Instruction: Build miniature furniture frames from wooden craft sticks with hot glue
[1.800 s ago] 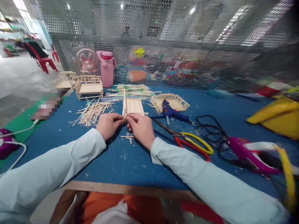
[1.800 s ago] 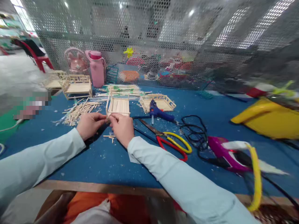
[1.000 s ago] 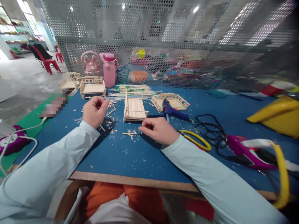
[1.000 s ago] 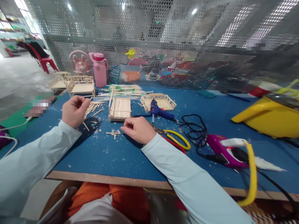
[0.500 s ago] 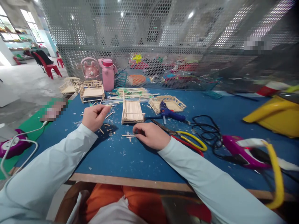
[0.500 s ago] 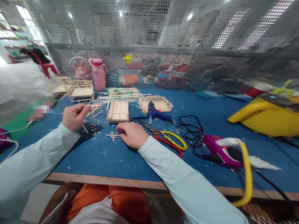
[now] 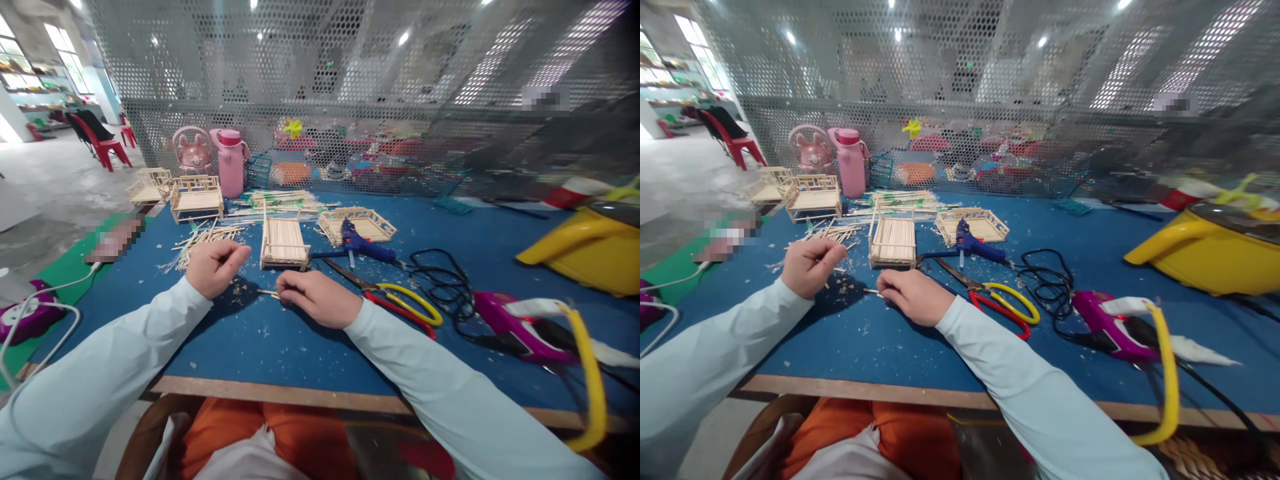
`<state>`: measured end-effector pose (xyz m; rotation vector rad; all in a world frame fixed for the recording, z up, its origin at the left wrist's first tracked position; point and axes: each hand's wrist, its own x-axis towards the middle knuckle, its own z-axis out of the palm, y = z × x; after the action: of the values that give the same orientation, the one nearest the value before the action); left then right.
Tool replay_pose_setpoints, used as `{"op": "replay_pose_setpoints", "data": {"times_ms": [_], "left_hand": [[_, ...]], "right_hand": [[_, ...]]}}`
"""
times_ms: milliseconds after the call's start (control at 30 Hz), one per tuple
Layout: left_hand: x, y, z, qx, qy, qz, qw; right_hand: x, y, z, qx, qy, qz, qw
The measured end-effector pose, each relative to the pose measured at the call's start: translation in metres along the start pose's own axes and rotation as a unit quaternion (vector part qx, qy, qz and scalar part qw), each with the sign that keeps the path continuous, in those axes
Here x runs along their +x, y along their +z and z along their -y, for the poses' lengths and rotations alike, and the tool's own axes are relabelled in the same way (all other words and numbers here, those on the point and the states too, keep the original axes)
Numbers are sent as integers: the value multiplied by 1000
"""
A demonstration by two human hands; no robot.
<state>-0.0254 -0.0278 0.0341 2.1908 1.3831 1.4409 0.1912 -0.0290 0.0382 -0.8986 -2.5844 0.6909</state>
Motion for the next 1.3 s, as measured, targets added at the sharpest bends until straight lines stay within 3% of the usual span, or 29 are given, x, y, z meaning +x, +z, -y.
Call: {"op": "replay_pose_setpoints", "data": {"times_ms": [100, 200, 300, 567, 700, 833, 900, 1000, 1133, 1300], "left_hand": [[-9, 12, -16, -56, -41, 103, 992], [-17, 25, -28, -121, -156, 177, 964], [-23, 33, -32, -166, -231, 245, 927], [-24, 29, -31, -203, -229, 350, 885], [-19, 25, -31, -203, -221, 327, 896], [-15, 25, -30, -255, -275, 274, 885], [-15, 26, -31, -302, -310, 268, 861], [-18, 30, -36, -366, -343, 271, 821], [-24, 37, -48, -437, -360, 256, 784], [-27, 48, -61, -481, -383, 237, 752]], "right_hand": [[-1, -1, 3, 94, 21, -22, 995], [-3, 0, 3, 184, 44, -35, 981], [-4, 0, 3, 177, 47, -49, 982], [-6, 0, 10, 74, 8, -50, 996], [-20, 2, 15, 1, 21, -52, 998], [-55, 0, 11, -120, 66, -59, 989], [-75, -6, 1, -194, 109, -107, 969], [-100, -21, -20, -283, 255, -144, 913], [-113, -41, -40, -250, 304, -86, 915], [-113, -49, -40, -202, 326, -60, 922]]}}
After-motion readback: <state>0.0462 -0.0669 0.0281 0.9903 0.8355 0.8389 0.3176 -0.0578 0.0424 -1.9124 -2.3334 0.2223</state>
